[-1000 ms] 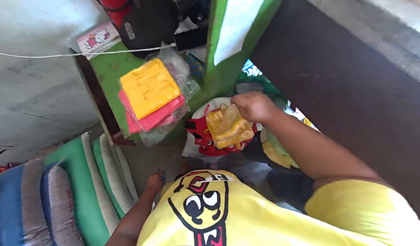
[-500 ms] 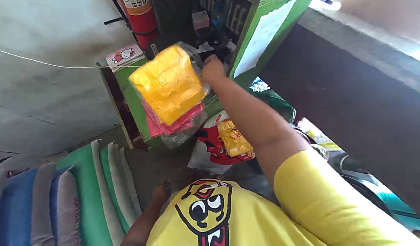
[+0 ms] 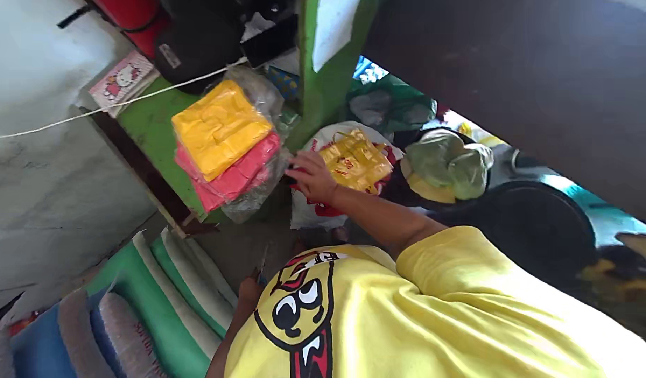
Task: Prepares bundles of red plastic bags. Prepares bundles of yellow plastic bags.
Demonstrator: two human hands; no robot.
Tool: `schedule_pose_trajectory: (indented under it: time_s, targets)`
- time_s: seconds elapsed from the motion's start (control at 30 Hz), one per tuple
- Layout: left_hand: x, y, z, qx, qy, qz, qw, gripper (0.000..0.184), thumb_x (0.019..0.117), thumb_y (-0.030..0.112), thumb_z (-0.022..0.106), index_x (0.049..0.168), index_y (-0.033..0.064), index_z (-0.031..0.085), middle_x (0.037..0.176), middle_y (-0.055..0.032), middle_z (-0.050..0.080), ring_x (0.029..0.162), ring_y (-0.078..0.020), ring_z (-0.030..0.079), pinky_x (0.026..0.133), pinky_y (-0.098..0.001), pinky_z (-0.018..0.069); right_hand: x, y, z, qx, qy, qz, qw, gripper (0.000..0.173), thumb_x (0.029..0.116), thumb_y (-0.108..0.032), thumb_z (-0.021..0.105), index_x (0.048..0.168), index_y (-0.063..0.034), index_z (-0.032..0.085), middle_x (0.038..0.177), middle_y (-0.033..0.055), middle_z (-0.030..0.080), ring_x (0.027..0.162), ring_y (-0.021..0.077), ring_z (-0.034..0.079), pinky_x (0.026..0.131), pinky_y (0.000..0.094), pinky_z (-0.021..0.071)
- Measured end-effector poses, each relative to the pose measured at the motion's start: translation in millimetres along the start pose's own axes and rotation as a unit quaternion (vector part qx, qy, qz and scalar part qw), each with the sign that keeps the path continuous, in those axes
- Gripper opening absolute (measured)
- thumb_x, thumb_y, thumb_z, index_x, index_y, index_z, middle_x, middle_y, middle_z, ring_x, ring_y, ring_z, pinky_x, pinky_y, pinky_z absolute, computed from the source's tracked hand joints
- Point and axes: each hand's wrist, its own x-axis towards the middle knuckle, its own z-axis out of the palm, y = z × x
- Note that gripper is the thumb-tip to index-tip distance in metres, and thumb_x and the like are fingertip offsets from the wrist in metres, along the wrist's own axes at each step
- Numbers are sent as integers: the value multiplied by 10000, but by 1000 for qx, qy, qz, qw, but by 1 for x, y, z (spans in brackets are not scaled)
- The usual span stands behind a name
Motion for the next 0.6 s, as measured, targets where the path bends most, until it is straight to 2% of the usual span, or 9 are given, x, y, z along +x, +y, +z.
schedule_pose_trajectory:
  time_s: [0.07,0.13,0.2,0.23,0.27,0.4,0.5,0.53,0.6]
  targets:
    - [-5,30,-15,3,8,7,1000,517,948,324,668,1439,181,590,1259,-171,696,1142,-368,678,967,-590,537,-62,10,-8,18,-26,70,997,310,915,-41,577,1156,-94,766,1272,156,710,1267,403,612,1070,575,478]
    - [-16,68,-38,11,2,11,1000,557,960,293,662,1491,180,538,1382,-193,626,1244,-386,622,1034,-592,496,-107,21,-19,-29,-107,256,960,368,940,-139,628,1288,-40,699,1394,201,629,1366,405,535,1131,558,438]
    - [-18,102,-54,14,6,25,1000,602,953,266,676,1519,160,500,1446,-232,559,1292,-414,578,1056,-597,477,-119,34,-33,-82,-254,470,842,891,911,-468,731,1598,-58,337,1678,253,209,1548,479,184,1211,628,277]
    - [-14,116,-59,15,11,35,999,627,940,264,695,1525,167,491,1463,-235,538,1309,-414,562,1062,-588,476,-120,42,-37,-96,-299,526,791,1132,852,-598,751,1654,-75,146,1702,280,-10,1559,516,32,1227,672,156]
    - [-10,131,-64,11,19,46,999,641,927,259,706,1527,179,493,1479,-219,532,1329,-401,549,1073,-577,472,-120,48,-38,-102,-320,541,771,1223,805,-645,769,1664,-103,88,1693,286,-98,1554,529,-40,1228,693,81]
    - [-11,195,-81,-41,33,76,996,642,936,234,697,1532,144,477,1518,-182,505,1369,-354,523,1115,-541,449,-99,64,-47,-72,-430,445,782,1083,793,-543,836,1645,-190,268,1719,223,31,1546,531,69,1180,719,207]
    - [-13,234,-83,-102,58,102,988,616,935,201,702,1514,126,503,1486,-194,533,1353,-352,536,1112,-526,452,-75,94,-69,-73,-415,403,813,1037,672,-243,965,1566,-182,444,1556,218,428,1393,497,412,1084,694,389]
    - [-13,243,-80,-121,68,115,984,608,930,183,706,1505,127,515,1478,-187,543,1348,-343,541,1110,-515,456,-76,111,-72,-86,-406,386,824,1038,640,-144,958,1553,-179,465,1555,218,430,1395,498,407,1081,700,378]
    - [-14,257,-73,-147,92,145,974,612,924,168,716,1502,121,519,1455,-186,564,1337,-330,551,1108,-499,461,-83,146,-76,-105,-441,348,821,1164,595,-209,985,1597,-213,393,1687,171,247,1520,492,219,1166,717,236]
